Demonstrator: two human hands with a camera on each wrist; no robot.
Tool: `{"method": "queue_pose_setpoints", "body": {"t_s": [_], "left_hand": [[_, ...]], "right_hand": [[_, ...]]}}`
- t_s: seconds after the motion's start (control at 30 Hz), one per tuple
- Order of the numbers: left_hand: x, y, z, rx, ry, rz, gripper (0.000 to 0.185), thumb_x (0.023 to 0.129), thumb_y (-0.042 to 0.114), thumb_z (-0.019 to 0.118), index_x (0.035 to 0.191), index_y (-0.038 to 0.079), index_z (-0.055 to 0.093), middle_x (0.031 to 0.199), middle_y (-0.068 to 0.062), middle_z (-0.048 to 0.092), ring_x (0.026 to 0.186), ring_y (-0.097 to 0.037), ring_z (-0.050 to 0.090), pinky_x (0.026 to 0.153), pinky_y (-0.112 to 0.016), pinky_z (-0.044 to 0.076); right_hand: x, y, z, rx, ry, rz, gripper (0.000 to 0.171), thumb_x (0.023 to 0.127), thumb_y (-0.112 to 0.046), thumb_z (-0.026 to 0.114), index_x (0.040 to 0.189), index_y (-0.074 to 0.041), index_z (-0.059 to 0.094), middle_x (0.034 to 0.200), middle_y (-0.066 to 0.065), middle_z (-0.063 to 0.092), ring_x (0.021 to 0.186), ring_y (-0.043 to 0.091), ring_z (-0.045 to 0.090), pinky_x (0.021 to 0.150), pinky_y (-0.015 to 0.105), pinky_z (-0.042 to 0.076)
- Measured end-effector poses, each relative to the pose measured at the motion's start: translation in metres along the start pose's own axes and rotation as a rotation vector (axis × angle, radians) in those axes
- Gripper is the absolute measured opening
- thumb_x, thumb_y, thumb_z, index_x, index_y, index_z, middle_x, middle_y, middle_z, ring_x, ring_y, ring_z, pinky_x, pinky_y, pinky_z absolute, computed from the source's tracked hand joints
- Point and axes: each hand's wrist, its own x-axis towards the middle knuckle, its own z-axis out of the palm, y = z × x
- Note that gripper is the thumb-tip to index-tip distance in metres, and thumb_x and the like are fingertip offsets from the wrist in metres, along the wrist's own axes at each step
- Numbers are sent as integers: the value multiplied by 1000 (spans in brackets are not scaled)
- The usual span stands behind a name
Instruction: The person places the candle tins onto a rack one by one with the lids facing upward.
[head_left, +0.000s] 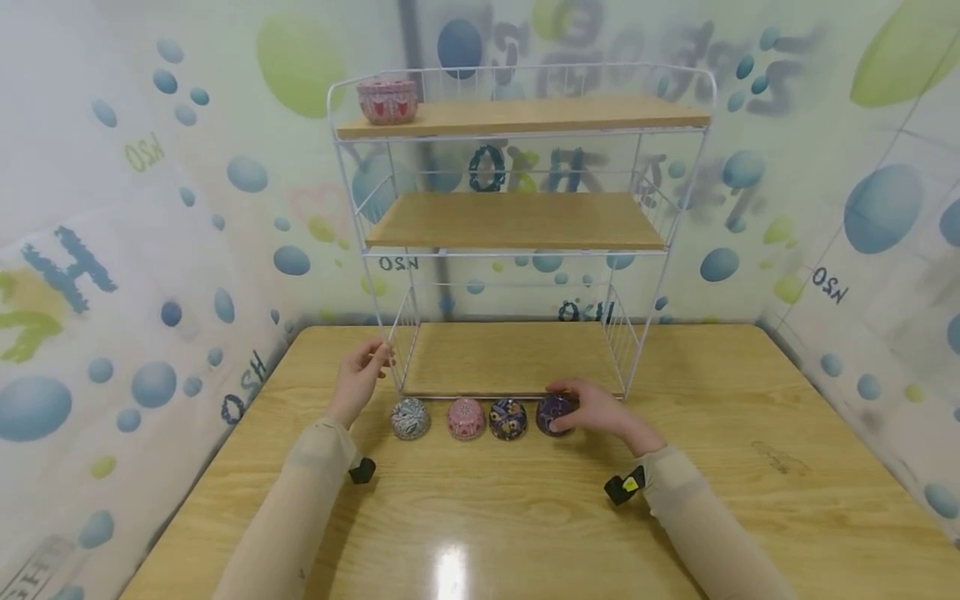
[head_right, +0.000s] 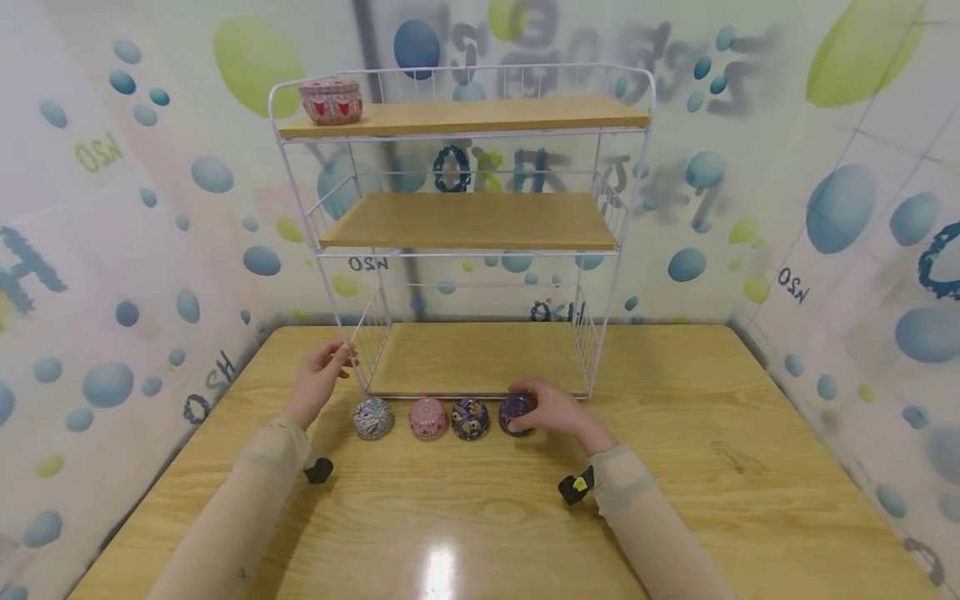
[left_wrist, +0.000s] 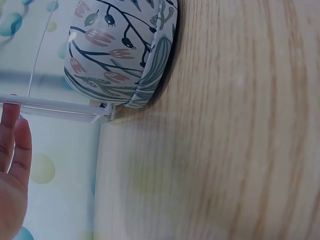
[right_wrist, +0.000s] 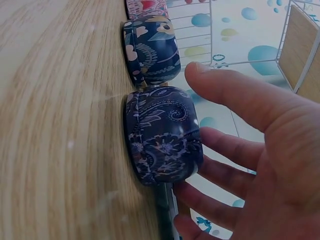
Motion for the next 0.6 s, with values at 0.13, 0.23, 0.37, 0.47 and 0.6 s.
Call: {"method": "queue_pose_setpoints", "body": {"t_s": [0.13, 0.23, 0.37, 0.47, 0.6], "left_hand": [[-2, 1, 0, -7, 1, -9, 27, 102, 13, 50, 113, -10, 59, 101, -34, 60, 87, -20, 61, 72, -29, 53], [-3, -1, 0, -2, 1, -8, 28, 102, 12, 50, 114, -12, 58, 100, -34, 60, 87, -21, 62, 74, -37, 54], [2, -15, -1, -13, 3, -2, 29, 102, 13, 51, 114, -12, 58, 99, -33, 61, 88, -21, 62, 74, -41, 55], [8, -28, -1, -21, 8, -4, 32, 102, 19, 52, 114, -10, 59, 102, -32, 61, 88, -18, 62, 75, -39, 54], [12, -35, -1, -9, 12, 9, 37, 101, 27, 53, 114, -8, 59, 103, -30, 61, 86, -12, 61, 73, -32, 53]], "right_hand": [[1, 0, 1, -28, 7, -7, 63, 75, -23, 82, 129, 0, 58, 127, 21, 56, 108, 35, 56, 89, 47, 50], [0, 1, 2, -43, 5, -14, 63, 74, -23, 82, 128, 0, 58, 126, 21, 57, 108, 34, 56, 90, 47, 49], [0, 1, 2, -57, 9, -11, 60, 74, -20, 82, 127, -2, 60, 125, 21, 57, 108, 35, 56, 90, 49, 48], [0, 1, 2, -59, 15, -6, 57, 74, -17, 82, 125, -2, 61, 125, 21, 58, 108, 35, 56, 90, 49, 48], [1, 0, 1, -54, 15, -9, 55, 74, -16, 82, 123, -1, 61, 124, 20, 58, 109, 36, 56, 92, 50, 48]]}}
